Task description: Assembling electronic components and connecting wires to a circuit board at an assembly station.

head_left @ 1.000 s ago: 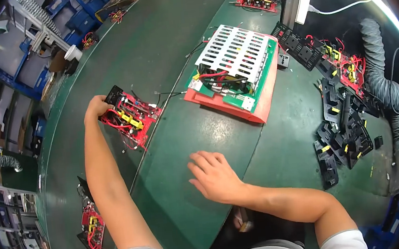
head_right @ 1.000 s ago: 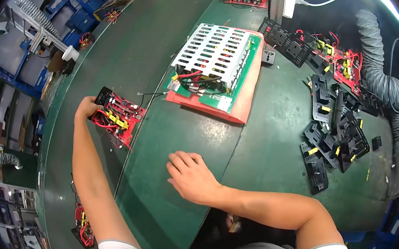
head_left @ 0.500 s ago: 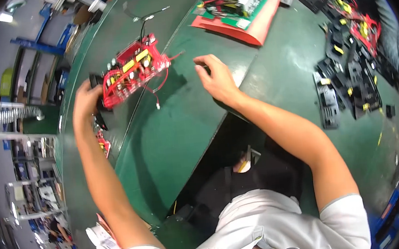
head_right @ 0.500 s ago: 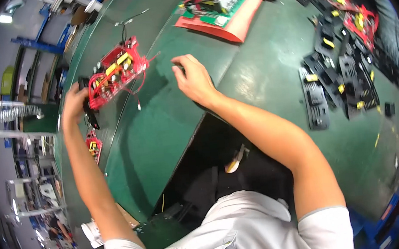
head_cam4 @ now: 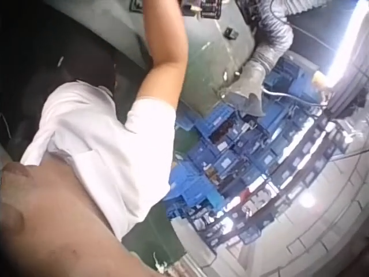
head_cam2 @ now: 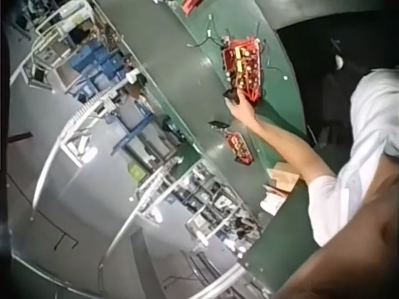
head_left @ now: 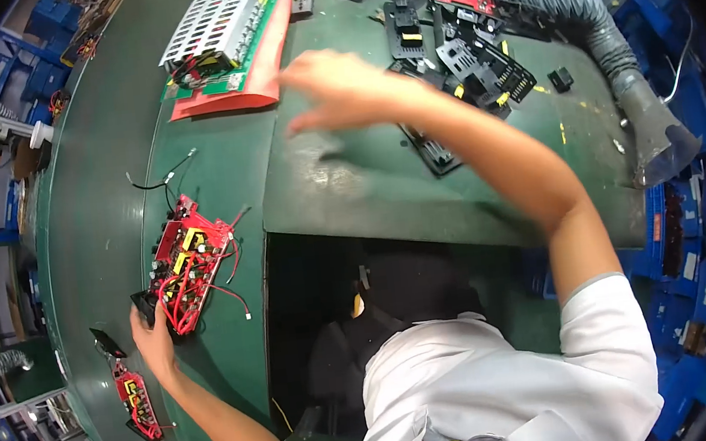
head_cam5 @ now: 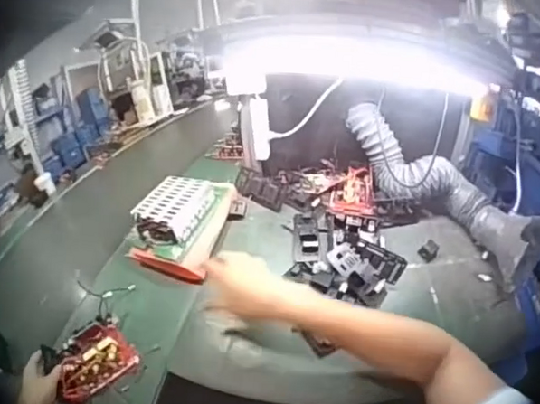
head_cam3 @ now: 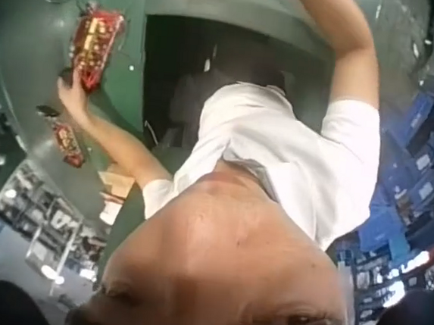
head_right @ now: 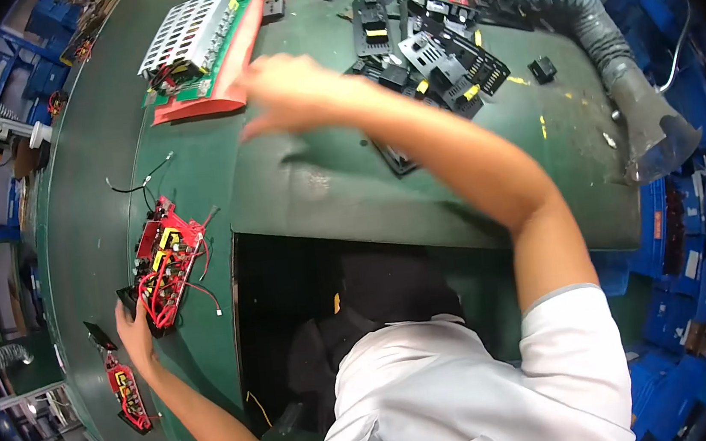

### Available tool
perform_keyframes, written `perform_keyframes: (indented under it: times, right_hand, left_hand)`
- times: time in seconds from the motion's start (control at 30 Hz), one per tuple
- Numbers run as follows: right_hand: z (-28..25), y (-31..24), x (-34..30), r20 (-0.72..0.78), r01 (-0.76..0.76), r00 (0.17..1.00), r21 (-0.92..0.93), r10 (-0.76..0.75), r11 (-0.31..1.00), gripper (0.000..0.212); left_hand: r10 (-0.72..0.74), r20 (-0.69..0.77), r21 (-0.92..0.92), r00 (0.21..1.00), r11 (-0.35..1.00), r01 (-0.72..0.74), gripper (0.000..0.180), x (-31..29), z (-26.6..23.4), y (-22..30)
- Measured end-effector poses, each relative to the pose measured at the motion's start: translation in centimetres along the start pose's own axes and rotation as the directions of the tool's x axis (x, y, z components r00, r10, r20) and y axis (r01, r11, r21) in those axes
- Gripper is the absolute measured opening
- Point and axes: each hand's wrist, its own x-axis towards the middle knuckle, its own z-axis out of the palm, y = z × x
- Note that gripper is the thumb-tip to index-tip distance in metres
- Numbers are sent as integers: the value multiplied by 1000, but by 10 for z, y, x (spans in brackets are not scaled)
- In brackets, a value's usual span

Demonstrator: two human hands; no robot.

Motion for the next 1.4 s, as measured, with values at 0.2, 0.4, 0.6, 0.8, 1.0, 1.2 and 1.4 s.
perform_keyframes:
  times: [0.2,0.4,0.6,0.8,1.0,1.2,1.4]
  right_hand:
    - [-45,116,-34,-289,-475,868,-717,403,510,80]
    - [-22,119,-28,-215,-634,721,-590,659,500,68]
    - [-32,117,-19,-344,-708,699,-454,627,541,75]
    - [-35,4,21,-437,-260,863,48,254,964,75]
    - [-10,-135,58,-138,467,870,-72,-473,881,85]
    - [26,-125,73,-380,300,911,876,159,376,95]
    - [45,-117,75,-108,93,989,984,99,149,68]
  left_hand:
    - [321,-150,318,935,911,-262,67,25,10,87]
    - [391,-281,-167,877,880,-445,53,47,32,156]
    - [471,-254,-291,845,796,-531,44,49,42,153]
    - [401,102,-580,911,768,-273,48,41,56,164]
    - [421,479,-713,770,699,61,54,27,66,176]
    - [352,316,-903,881,395,167,39,34,82,175]
    - [320,427,-815,845,542,207,41,26,97,179]
